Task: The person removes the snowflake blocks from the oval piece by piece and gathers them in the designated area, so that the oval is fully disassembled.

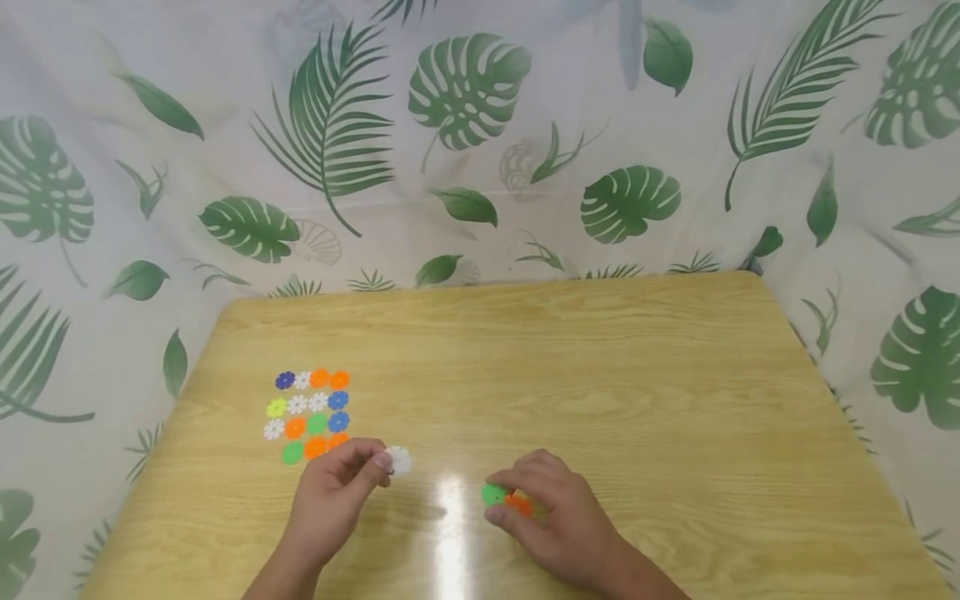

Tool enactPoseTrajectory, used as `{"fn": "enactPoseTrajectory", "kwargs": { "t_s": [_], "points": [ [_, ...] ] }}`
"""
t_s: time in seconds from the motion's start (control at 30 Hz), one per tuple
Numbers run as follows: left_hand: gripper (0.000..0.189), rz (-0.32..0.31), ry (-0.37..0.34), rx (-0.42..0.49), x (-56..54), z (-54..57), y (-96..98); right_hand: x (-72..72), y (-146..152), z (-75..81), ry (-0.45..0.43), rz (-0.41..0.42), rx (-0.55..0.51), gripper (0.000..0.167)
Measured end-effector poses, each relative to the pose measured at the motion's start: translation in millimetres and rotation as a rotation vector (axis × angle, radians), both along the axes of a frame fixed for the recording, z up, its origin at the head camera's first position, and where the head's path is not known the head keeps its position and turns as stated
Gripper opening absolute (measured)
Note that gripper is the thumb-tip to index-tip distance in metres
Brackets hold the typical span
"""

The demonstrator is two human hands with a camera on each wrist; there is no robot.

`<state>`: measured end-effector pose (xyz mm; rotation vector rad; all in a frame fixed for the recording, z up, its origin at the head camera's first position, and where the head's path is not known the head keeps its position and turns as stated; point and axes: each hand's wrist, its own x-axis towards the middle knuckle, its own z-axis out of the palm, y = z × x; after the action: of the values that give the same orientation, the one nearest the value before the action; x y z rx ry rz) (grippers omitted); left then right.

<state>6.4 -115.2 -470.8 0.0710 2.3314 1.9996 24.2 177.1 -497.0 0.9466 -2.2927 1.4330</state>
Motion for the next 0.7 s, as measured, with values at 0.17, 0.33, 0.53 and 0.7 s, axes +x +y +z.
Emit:
{"fn": "enactPoseTrajectory", "kwargs": {
  "t_s": [0.17,0.33,0.53,0.7],
  "points": [
    [0.009,0.024,-0.044,-0.02,-2.7,-2.8,-6.7,-1.5,-2,-2.3,0.04,0.018,-0.008,0.042],
    [0.009,0.065,-0.069,-0.061,-5.7,-8.3,-17.1,-1.0,-3,-3.5,0.051,-0.008,0.007,0.042],
    [0.013,0.148,-0.092,-0.103,-6.7,-12.4,-31.6,-0.4,-2,-2.7,0.042,-0.013,0.011,0.042],
    [0.013,0.182,-0.112,-0.126,-7.9,-16.3,-41.4,-0.6,-3,-1.6,0.033,-0.017,0.015,0.042]
  ]
}}
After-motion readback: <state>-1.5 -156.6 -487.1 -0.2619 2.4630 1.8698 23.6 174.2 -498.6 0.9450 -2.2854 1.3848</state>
